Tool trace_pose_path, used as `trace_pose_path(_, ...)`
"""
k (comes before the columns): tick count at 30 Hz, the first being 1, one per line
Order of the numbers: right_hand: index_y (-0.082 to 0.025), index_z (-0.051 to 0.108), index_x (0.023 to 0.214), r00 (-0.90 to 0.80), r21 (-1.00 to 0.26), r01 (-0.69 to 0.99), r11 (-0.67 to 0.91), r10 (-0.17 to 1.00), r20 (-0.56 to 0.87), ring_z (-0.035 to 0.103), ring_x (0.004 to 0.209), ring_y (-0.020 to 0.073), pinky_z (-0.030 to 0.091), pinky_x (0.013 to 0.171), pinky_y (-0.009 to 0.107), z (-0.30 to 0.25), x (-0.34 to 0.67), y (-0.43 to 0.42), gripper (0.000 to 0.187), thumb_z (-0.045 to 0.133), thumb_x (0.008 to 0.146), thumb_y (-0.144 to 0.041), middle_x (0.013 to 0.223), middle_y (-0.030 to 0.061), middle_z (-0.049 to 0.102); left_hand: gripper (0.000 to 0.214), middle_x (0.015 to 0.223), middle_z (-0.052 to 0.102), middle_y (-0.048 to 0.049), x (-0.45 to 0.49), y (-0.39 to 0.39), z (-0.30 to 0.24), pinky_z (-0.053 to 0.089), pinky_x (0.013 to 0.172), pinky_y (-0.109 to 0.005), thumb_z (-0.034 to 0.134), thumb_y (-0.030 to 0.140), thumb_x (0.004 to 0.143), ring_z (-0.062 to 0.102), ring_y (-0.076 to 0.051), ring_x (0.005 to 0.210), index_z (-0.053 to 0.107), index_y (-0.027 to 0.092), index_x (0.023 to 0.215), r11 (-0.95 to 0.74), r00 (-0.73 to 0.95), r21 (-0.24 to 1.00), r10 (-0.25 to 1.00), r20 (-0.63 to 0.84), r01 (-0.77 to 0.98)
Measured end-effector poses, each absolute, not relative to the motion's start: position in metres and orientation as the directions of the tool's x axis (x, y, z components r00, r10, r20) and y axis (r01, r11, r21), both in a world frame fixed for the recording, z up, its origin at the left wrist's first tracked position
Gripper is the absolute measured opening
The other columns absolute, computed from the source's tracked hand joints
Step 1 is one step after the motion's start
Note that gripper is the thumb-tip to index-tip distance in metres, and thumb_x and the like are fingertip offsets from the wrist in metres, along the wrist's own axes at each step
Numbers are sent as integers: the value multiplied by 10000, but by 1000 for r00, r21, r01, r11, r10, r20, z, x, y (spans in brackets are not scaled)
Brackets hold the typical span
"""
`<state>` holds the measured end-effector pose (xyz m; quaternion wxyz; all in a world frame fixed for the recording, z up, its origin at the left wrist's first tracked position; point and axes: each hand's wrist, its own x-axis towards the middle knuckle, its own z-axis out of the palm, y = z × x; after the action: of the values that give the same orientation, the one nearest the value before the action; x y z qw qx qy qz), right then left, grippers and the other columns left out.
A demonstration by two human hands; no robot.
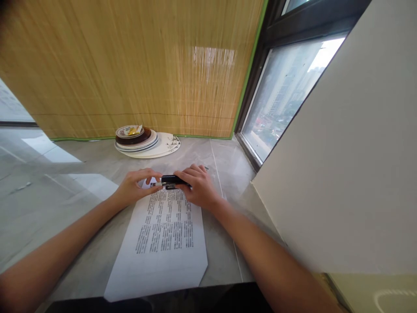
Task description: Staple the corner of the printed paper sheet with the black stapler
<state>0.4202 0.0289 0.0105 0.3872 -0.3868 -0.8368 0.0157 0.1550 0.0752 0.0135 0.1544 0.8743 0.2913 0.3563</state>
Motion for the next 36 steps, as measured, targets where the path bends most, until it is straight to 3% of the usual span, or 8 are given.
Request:
trace_pose_path(8, -226, 701, 1191, -381, -383, 604, 699, 675, 631, 595, 936, 227, 395, 884, 395, 12, 424, 31, 248, 691, 947, -271, 1008, 47, 758, 105, 935, 741, -2, 151, 79, 9, 467, 745, -300, 779, 343, 874, 534, -95, 623, 763, 239, 866, -818, 592, 403, 575, 564, 411)
trace_pose_path(16, -247, 716, 1189, -343, -457, 563, 689, 698, 629, 612, 921, 224, 413, 886, 396, 11, 429, 36, 265, 723, 925, -257, 975, 40, 765, 160, 952, 770, -5, 144, 82, 10, 484, 779, -318, 775, 423, 877, 589, -99, 621, 789, 264, 877, -811, 586, 380, 585, 561, 445)
trace_pose_path(20, -250, 740, 1158, -289, -500, 537, 679, 705, 648, 619, 900, 221, 438, 892, 399, 12, 439, 42, 255, 746, 903, -246, 945, 37, 766, 155, 983, 795, -18, 139, 86, 12, 494, 845, -344, 735, 418, 913, 698, -154, 783, 795, 279, 946, -813, 581, 370, 581, 570, 450)
trace_pose_path(23, -251, 760, 1121, -260, -528, 480, 701, 688, 677, 622, 867, 216, 465, 869, 393, 14, 445, 46, 236, 761, 886, -261, 928, 36, 770, 132, 969, 801, -18, 139, 86, 13, 488, 876, -357, 676, 356, 963, 723, -183, 902, 785, 287, 993, -836, 603, 379, 549, 580, 397)
trace_pose_path(28, -265, 754, 1161, -340, -505, 386, 772, 628, 700, 633, 877, 214, 489, 875, 399, 15, 436, 41, 266, 748, 900, -315, 984, 38, 776, 211, 891, 756, 15, 152, 71, 15, 483, 837, -344, 749, 335, 900, 667, -157, 766, 678, 250, 1080, -772, 519, 469, 636, 571, 429)
trace_pose_path(33, -272, 738, 1195, -369, -487, 346, 802, 594, 715, 632, 868, 212, 497, 876, 401, 19, 415, 26, 280, 725, 917, -308, 1006, 40, 773, 67, 817, 673, 38, 167, 57, 16, 471, 784, -305, 670, 269, 933, 617, -138, 734, 619, 226, 943, -769, 503, 489, 639, 581, 412)
trace_pose_path(36, -256, 746, 1162, -318, -511, 351, 785, 613, 723, 628, 850, 207, 509, 868, 388, 25, 411, 24, 259, 737, 908, -304, 990, 39, 774, 110, 839, 667, 22, 169, 59, 17, 474, 761, -299, 676, 305, 935, 615, -149, 762, 605, 222, 926, -754, 467, 515, 657, 593, 407)
